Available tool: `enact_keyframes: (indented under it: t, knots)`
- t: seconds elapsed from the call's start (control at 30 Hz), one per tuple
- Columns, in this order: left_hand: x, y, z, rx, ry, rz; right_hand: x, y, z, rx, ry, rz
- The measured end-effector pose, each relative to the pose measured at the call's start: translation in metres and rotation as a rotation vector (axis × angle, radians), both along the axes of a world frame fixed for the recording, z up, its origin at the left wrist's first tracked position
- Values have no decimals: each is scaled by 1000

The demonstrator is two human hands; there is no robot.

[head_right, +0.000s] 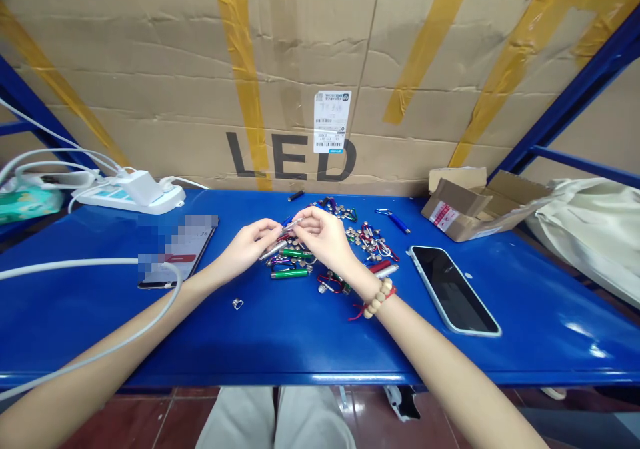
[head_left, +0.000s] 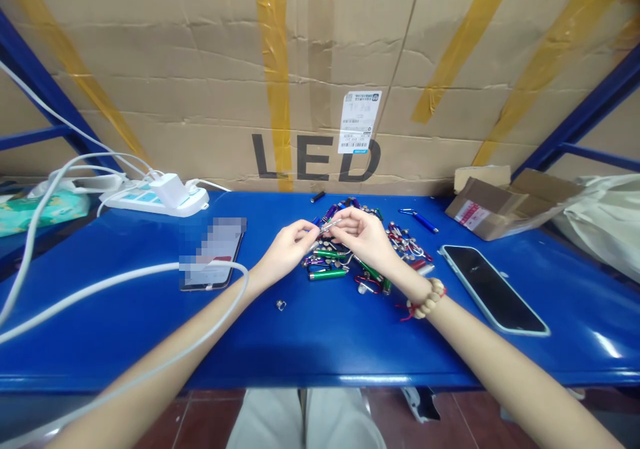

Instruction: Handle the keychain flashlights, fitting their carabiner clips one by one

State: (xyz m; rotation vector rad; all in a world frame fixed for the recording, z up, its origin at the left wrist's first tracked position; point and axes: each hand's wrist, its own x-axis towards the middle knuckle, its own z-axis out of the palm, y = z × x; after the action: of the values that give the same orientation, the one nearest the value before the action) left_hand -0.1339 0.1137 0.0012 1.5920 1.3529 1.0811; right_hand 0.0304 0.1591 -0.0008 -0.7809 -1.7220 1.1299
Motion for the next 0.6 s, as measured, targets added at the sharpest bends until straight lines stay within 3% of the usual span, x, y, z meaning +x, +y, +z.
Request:
enact_keyframes:
  t: [0.13,0.3,0.47,0.6]
  knots:
    - [2,-1,5,-178,-156,61,4,2,-1,84,-23,39]
    - [2,-6,12,-239,-155,-45,5,-1,3,134,-94,56]
    - [1,-6,12,-148,-128,7,2,-7,6,159,-161,82]
    - [-2,-6,9,72,116,75,-1,-11,4,297,-266,35]
